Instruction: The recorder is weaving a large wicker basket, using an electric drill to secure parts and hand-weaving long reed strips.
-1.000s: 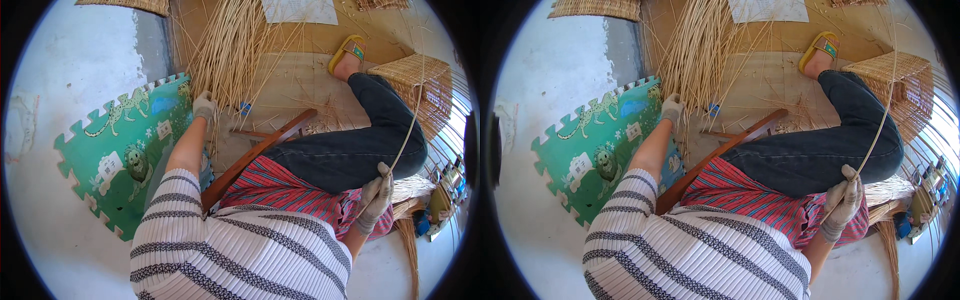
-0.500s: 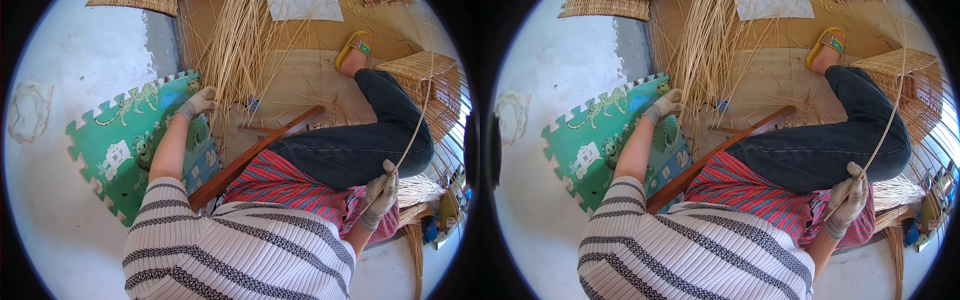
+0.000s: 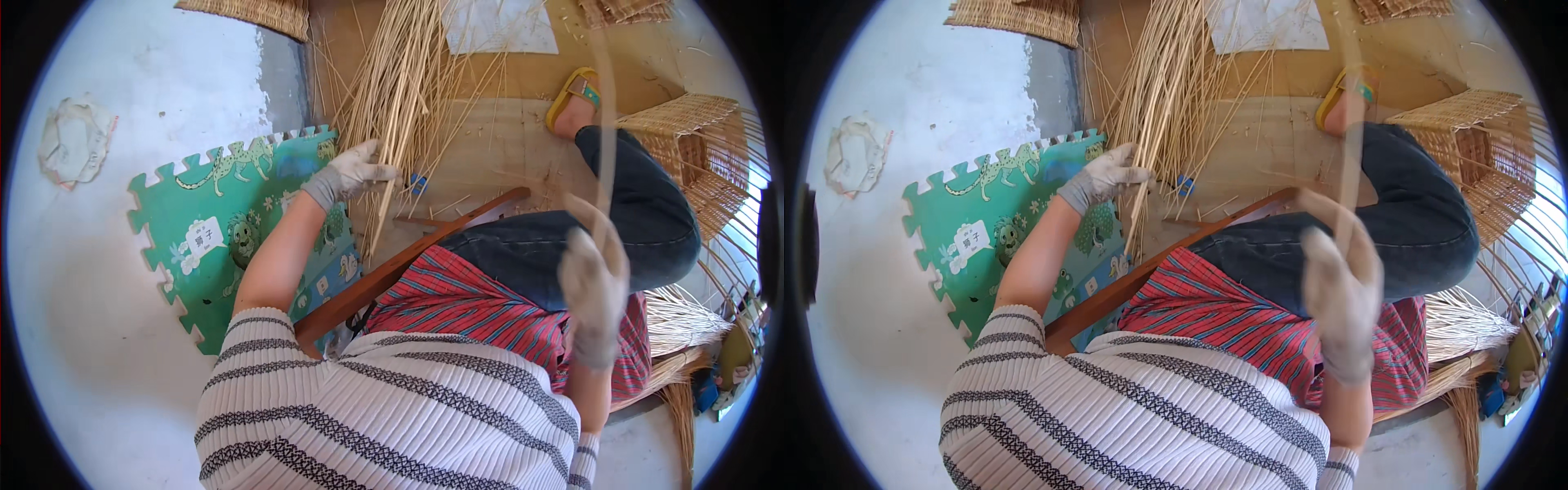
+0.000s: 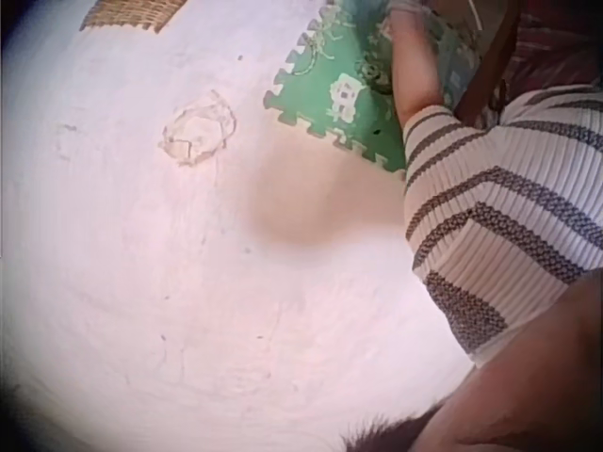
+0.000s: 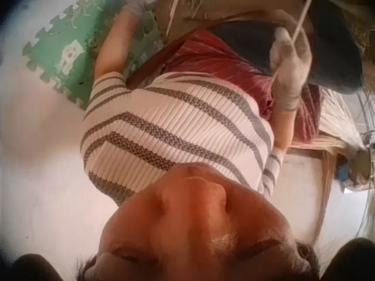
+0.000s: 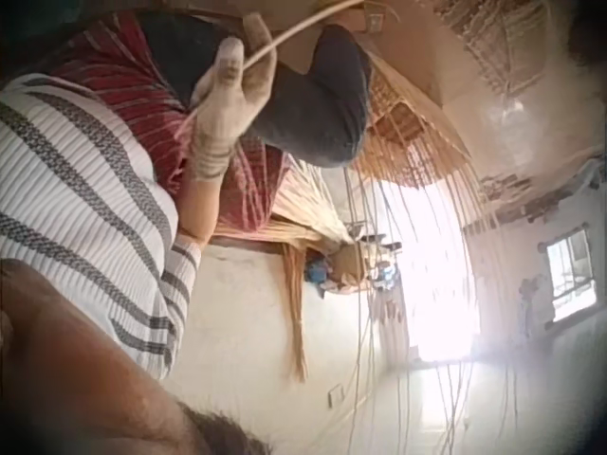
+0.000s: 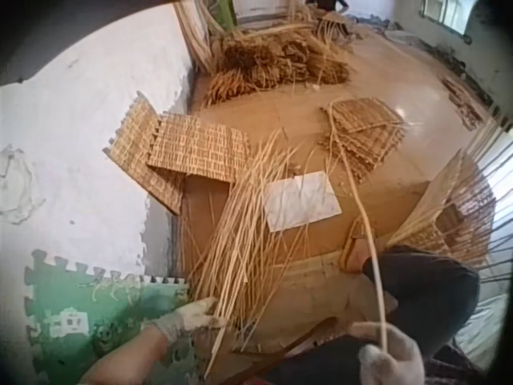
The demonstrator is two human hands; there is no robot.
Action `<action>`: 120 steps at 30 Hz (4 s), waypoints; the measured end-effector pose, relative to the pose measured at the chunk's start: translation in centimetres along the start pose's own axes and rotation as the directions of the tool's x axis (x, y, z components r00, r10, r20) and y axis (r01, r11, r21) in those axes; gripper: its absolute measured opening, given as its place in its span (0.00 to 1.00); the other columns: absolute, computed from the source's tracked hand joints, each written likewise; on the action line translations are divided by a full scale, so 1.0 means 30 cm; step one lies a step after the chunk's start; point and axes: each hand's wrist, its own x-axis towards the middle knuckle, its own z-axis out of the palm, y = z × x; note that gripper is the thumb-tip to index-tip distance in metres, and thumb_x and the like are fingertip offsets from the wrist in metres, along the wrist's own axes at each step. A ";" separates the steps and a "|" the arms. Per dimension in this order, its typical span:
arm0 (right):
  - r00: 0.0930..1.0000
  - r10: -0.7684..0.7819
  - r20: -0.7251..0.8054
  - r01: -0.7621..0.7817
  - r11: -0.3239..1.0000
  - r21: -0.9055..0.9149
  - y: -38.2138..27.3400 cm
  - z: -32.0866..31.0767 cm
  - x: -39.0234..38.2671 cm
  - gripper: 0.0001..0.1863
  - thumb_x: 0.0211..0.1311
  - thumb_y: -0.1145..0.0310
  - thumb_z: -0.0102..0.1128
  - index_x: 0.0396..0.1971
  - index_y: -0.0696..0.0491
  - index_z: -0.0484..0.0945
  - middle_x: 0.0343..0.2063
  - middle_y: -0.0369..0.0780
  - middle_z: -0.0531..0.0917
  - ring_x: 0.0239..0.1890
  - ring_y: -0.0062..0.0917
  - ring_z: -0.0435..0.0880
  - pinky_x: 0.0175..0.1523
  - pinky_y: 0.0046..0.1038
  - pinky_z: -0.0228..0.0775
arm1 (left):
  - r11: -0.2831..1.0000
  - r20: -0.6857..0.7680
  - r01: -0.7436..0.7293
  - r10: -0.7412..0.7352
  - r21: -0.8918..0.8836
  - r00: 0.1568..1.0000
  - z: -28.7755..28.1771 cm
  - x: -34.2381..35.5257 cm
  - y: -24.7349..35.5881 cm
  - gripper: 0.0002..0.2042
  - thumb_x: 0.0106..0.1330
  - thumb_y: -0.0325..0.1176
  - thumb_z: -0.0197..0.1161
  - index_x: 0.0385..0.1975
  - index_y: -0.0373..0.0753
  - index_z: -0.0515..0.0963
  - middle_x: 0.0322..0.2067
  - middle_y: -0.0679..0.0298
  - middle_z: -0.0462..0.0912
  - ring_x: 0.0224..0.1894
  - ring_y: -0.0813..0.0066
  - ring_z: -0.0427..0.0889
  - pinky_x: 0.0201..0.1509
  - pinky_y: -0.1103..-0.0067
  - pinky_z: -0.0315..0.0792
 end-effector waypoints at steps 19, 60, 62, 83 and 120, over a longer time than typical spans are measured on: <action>0.955 0.157 0.253 -0.165 0.986 0.012 0.243 0.193 0.285 0.17 0.71 0.67 0.55 0.57 0.54 0.73 0.24 0.34 0.82 0.20 0.11 0.75 0.24 0.13 0.67 | 0.995 0.250 0.103 -0.096 -0.014 0.963 0.175 -0.108 0.086 0.21 0.66 0.48 0.66 0.46 0.36 0.80 0.36 0.63 0.85 0.37 0.75 0.83 0.40 0.78 0.79; 0.556 -0.828 0.079 0.798 0.558 0.226 0.034 -0.630 -0.596 0.45 0.63 0.58 0.68 0.71 0.60 0.52 0.57 0.47 0.74 0.59 0.33 0.74 0.63 0.33 0.67 | 0.580 0.924 -0.767 0.062 0.275 0.378 1.371 -0.324 0.265 0.07 0.69 0.20 0.51 0.44 0.36 0.71 0.32 0.61 0.77 0.35 0.73 0.80 0.44 0.77 0.75; 0.572 -0.820 -0.028 0.817 0.566 0.110 0.053 -0.704 -0.823 0.31 0.66 0.68 0.62 0.65 0.61 0.61 0.49 0.44 0.80 0.54 0.28 0.78 0.59 0.29 0.71 | 0.232 0.969 -0.954 0.111 0.191 0.221 1.532 -0.325 0.245 0.17 0.56 0.13 0.51 0.43 0.38 0.74 0.29 0.58 0.79 0.33 0.65 0.84 0.39 0.75 0.77; -0.813 0.220 -0.539 -0.267 0.681 0.682 2.143 -0.695 -1.699 0.19 0.56 0.49 0.65 0.36 0.51 0.85 0.31 0.51 0.85 0.38 0.49 0.84 0.44 0.45 0.75 | 0.342 0.838 -0.767 -0.282 0.543 0.467 1.895 -0.201 -0.105 0.10 0.73 0.24 0.53 0.50 0.34 0.76 0.43 0.67 0.79 0.45 0.81 0.76 0.52 0.84 0.70; -0.028 -0.716 -0.697 0.427 0.622 -0.656 0.520 -0.878 -0.968 0.13 0.66 0.69 0.56 0.44 0.61 0.82 0.46 0.45 0.83 0.49 0.33 0.82 0.55 0.35 0.74 | 0.977 0.946 0.059 -0.214 0.206 0.243 1.835 0.221 0.068 0.32 0.67 0.47 0.64 0.68 0.46 0.62 0.58 0.58 0.73 0.60 0.64 0.75 0.61 0.65 0.74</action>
